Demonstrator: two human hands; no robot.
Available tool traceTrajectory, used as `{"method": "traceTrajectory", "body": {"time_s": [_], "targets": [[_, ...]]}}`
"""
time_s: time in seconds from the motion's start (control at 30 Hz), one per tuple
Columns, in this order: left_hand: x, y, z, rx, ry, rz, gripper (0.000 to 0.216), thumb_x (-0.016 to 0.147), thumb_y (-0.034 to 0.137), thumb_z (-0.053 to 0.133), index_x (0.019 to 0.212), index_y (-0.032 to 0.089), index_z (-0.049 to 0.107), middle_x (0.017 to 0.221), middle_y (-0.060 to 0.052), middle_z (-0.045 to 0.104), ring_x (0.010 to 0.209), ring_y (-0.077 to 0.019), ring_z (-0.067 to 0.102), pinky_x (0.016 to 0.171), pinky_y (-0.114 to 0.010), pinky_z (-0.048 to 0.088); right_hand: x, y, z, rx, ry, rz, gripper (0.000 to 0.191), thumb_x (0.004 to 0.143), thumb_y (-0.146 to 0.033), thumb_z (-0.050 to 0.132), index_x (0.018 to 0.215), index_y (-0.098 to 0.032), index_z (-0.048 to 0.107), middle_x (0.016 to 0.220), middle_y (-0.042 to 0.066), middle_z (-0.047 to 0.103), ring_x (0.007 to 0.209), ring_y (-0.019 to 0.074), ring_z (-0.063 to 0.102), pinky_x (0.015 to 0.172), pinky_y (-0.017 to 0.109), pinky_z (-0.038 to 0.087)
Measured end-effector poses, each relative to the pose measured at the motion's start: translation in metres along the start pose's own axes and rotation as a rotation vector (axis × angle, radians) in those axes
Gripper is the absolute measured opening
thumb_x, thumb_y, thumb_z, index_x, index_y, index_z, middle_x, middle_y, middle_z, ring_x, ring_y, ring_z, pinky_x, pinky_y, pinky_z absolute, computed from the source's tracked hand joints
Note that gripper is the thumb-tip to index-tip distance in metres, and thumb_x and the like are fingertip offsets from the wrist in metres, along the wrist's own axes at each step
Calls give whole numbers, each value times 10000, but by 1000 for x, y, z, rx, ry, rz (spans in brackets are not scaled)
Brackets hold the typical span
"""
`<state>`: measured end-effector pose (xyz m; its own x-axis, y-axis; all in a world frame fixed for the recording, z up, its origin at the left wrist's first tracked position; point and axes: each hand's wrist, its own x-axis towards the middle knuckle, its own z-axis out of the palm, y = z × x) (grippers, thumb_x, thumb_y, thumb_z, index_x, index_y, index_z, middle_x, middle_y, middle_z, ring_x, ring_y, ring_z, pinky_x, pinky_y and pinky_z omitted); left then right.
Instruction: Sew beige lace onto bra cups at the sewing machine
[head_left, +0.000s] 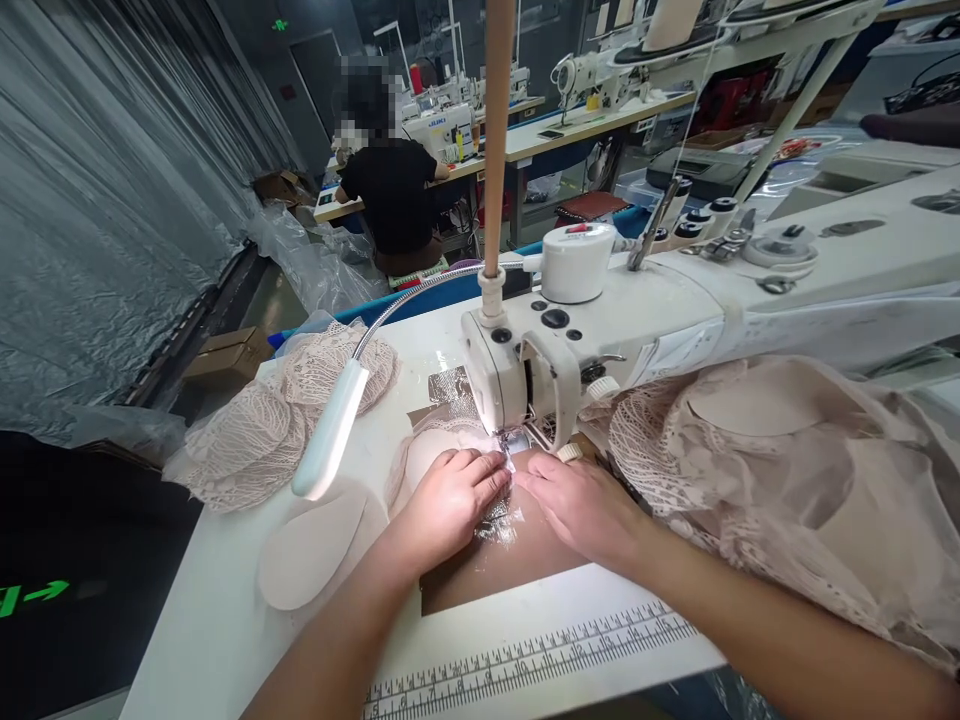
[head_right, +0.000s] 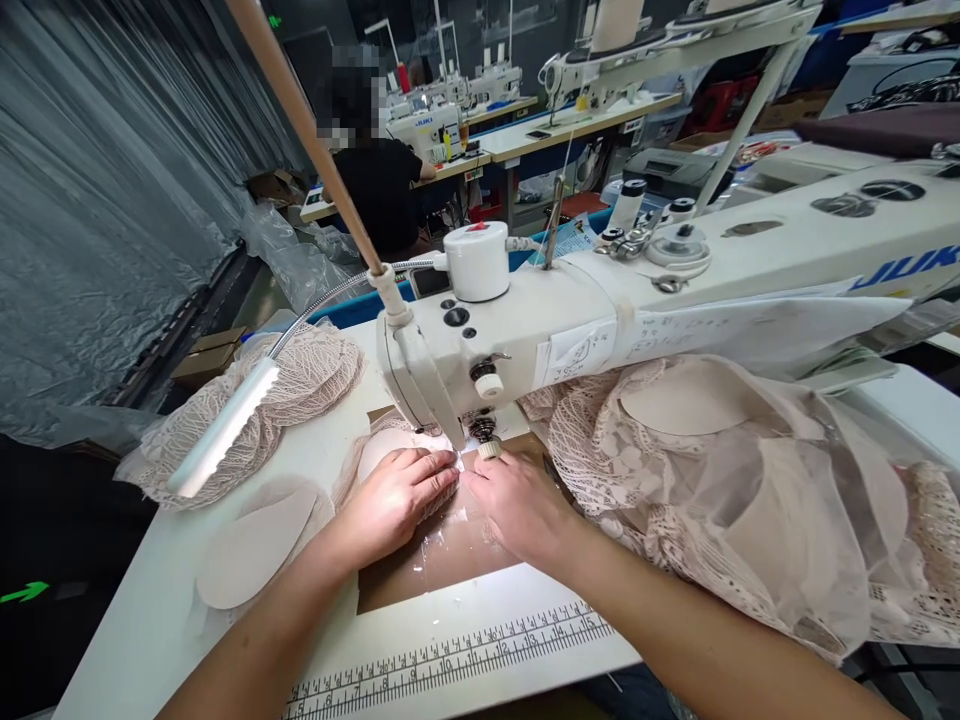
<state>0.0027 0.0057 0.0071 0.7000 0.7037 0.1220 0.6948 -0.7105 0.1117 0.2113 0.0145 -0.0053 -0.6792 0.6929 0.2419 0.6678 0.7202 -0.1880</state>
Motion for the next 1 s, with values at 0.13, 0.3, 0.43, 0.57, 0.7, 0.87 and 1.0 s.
{"method": "traceTrajectory", "body": {"time_s": [0.13, 0.3, 0.43, 0.57, 0.7, 0.87, 1.0], "targets": [[1, -5, 2, -30, 11, -9, 338, 945, 222, 393, 1249, 193, 538, 1297, -70, 559, 1061, -212, 520, 881, -381, 442, 2, 1, 2, 22, 41, -3, 250, 849, -79, 430, 873, -157, 666, 738, 38, 538, 602, 131, 406, 544, 286, 263], [6, -18, 2, -38, 9, -13, 348, 923, 197, 410, 1243, 191, 549, 1272, -84, 578, 1023, -222, 528, 851, -387, 447, 8, 1, 0, 23, 32, 46, 319, 781, -44, 461, 1006, -168, 650, 802, 36, 585, 636, 134, 468, 537, 273, 298], [9, -25, 4, -27, 30, -34, 356, 912, 197, 426, 1243, 219, 556, 1233, -79, 604, 983, -227, 523, 831, -386, 441, 12, 2, 0, 36, 37, 82, 398, 774, -37, 448, 1093, -191, 629, 812, 44, 589, 668, 148, 497, 593, 269, 346], [11, -27, 5, -22, 45, -60, 374, 903, 180, 421, 1251, 228, 552, 1191, -82, 621, 982, -232, 517, 828, -389, 436, 10, 3, 0, 69, 40, 73, 402, 786, -41, 416, 1080, -200, 639, 792, 40, 582, 678, 147, 501, 609, 266, 355], [12, -27, 5, -11, 40, -84, 372, 890, 163, 420, 1228, 198, 571, 1150, -93, 637, 963, -240, 514, 818, -392, 437, 9, 3, -1, 102, 45, 68, 396, 813, -51, 410, 1095, -196, 646, 804, 27, 601, 625, 123, 480, 575, 248, 346], [11, -27, 5, -28, 63, -85, 391, 881, 154, 411, 1236, 203, 568, 1156, -98, 634, 964, -242, 516, 824, -400, 441, 10, 3, -2, 122, 14, 84, 384, 823, -54, 418, 1083, -215, 651, 790, 14, 613, 580, 112, 481, 558, 236, 355], [10, -28, 5, -33, 66, -81, 410, 876, 156, 409, 1255, 214, 553, 1193, -96, 619, 973, -243, 519, 844, -414, 439, 9, 5, -1, 163, 9, 79, 377, 842, -75, 415, 1097, -227, 648, 804, 16, 628, 616, 115, 526, 578, 227, 386]]}}
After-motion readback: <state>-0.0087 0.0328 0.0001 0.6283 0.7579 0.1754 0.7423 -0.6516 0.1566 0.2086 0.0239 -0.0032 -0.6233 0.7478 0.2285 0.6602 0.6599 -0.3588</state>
